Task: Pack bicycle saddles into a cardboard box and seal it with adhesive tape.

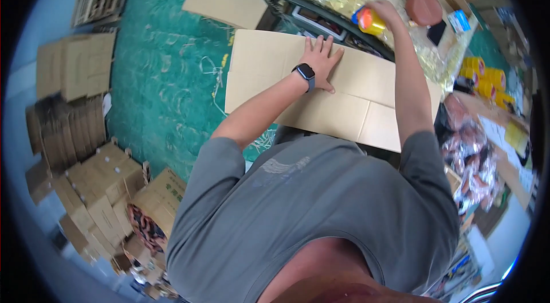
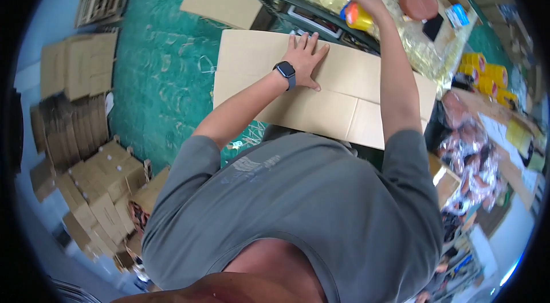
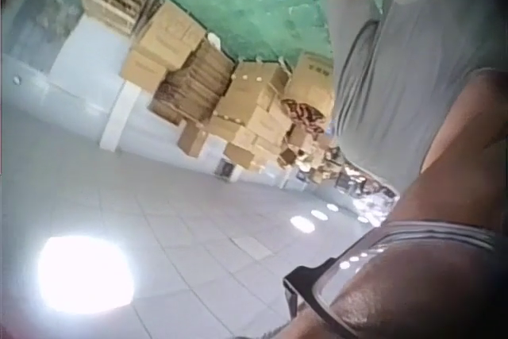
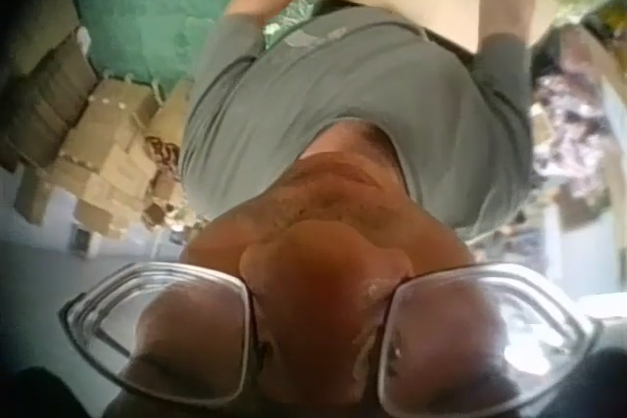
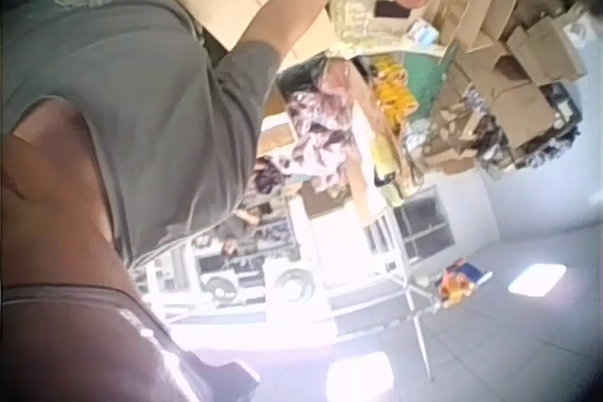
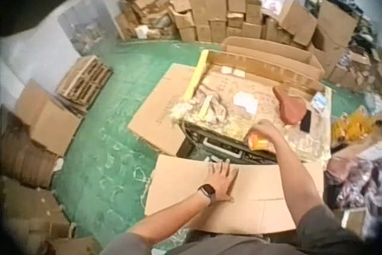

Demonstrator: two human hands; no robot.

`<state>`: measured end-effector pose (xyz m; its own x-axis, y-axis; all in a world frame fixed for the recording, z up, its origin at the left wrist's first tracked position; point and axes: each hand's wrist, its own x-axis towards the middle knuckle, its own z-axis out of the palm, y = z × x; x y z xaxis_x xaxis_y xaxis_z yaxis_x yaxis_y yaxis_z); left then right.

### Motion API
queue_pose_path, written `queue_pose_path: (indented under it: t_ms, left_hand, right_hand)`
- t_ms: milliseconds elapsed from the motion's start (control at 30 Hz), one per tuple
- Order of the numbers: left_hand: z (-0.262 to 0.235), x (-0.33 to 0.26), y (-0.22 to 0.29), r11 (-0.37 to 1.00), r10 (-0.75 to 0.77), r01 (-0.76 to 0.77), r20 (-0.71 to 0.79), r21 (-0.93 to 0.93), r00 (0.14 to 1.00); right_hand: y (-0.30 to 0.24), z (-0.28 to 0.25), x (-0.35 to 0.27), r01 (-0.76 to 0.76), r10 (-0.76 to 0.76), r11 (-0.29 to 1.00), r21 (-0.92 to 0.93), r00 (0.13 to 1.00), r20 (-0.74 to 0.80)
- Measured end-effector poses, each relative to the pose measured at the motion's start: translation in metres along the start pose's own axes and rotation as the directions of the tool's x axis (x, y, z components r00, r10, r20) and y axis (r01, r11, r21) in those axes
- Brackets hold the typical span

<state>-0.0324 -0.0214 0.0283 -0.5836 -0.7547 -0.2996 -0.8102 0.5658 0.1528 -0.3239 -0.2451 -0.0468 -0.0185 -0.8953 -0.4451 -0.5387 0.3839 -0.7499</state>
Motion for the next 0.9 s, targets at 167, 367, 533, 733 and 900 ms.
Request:
queue_pose_path:
  t_ms: [167, 367, 533, 733, 900]
  left_hand:
    - [0.004, 0.000, -0.019, 0.998, 0.026, -0.024, 0.035, -0.057, 0.999]
    - [0.005, 0.008, -0.024, 1.000, -0.012, 0.012, 0.035, -0.009, 0.999]
    - [0.004, 0.024, -0.013, 0.997, 0.068, -0.069, 0.036, 0.040, 0.997]
    - [0.008, 0.022, -0.025, 0.998, 0.049, -0.048, -0.028, 0.050, 0.998]
    - [0.020, 0.030, -0.002, 0.994, 0.075, -0.075, 0.008, 0.073, 0.997]
  right_hand:
    - [-0.049, 0.054, 0.002, -0.559, 0.643, 0.765, -0.320, 0.693, 0.325]
    - [-0.133, -0.004, -0.086, -0.447, 0.529, 0.832, -0.329, 0.817, 0.228]
    - [-0.040, 0.060, -0.295, -0.045, -0.092, 0.936, -0.350, 0.926, -0.366]
    - [0.009, 0.172, -0.552, -0.298, 0.234, 0.916, -0.270, 0.941, -0.244]
    - [0.083, 0.202, -0.527, -0.205, 0.165, 0.976, -0.073, 0.916, -0.365]
